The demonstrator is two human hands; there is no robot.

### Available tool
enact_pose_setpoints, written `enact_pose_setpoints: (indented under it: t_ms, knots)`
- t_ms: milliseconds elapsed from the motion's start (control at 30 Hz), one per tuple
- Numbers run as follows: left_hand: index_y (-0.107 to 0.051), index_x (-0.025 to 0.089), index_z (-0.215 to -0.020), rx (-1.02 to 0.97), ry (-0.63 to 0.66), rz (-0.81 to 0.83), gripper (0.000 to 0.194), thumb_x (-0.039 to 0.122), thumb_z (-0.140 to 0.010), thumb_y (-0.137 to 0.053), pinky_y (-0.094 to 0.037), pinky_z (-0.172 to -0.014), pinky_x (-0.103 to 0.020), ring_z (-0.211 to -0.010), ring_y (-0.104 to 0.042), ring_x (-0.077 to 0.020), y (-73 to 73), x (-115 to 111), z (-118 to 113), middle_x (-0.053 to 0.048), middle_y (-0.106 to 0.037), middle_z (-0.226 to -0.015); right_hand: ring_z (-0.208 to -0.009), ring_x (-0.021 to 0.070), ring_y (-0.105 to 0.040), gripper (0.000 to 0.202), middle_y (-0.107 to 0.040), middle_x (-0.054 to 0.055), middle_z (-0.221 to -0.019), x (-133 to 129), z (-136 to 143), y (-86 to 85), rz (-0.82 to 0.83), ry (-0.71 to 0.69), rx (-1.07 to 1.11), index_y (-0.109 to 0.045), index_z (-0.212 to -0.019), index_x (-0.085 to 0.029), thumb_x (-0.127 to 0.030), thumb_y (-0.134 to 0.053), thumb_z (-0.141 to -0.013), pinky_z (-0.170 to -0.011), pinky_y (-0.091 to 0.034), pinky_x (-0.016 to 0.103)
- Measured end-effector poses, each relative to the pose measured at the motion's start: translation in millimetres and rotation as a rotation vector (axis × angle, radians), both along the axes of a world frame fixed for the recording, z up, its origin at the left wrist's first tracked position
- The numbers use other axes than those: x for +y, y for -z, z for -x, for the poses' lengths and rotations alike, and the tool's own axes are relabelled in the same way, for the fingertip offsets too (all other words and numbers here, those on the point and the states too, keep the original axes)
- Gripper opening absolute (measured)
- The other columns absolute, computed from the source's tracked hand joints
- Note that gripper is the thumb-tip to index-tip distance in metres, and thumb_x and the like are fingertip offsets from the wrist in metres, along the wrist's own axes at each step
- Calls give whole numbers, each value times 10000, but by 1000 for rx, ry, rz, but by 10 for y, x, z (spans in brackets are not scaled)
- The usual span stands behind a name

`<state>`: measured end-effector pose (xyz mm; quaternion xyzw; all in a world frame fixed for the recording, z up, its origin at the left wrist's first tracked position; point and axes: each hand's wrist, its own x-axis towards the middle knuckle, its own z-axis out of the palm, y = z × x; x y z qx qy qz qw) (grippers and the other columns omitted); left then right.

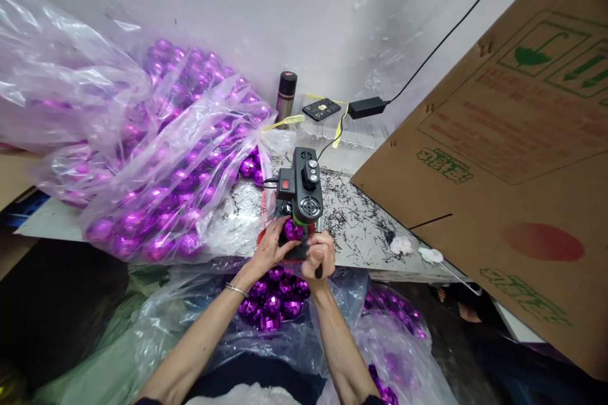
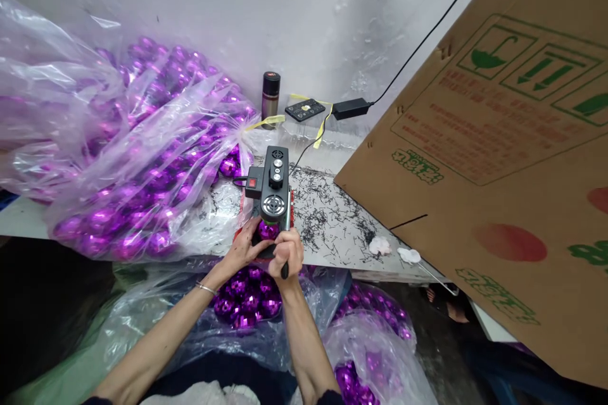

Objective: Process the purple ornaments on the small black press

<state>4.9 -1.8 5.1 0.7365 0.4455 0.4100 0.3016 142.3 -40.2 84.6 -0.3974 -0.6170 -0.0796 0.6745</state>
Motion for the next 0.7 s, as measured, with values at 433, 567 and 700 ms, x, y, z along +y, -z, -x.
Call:
enact_pose_setpoints:
  t_ms: [433, 567, 700]
  knots:
    - [-444, 263, -1693, 75, 31, -239, 767, 479, -1023, -749, -537, -1240, -612, -1544, -584, -392, 55, -799, 474, -212, -567, -1675, -648, 135, -573, 434, -583, -16, -720, -148, -25, -435, 207, -37, 129, -505, -705, -242, -252, -449, -1136, -598, -437, 300]
    - [-631, 257, -1542, 19, -191, -182, 459, 428, -1124, -550, -568, -1210, -551, -1385, -708, -328, -226, -229, 628, -153, -740, -1472, -629, 131, -557, 428, -574, -23, -724, -122, 23, -323, 150, -49, 184, -511, -704, -240, -235, -463, -1130, -562, -425, 295]
    - [-624, 180, -1545, 70, -487, 65, 472, 319, -1107, -515, -545, -1218, -553, -1418, -688, -348, -563, 868, 525, -188, -744, -1466, -616, 134, -552, 420, -578, -19, -725, -115, 31, -345, 144, -46, 170, -524, -707, -238, -242, -478, -1125, -537, -411, 301]
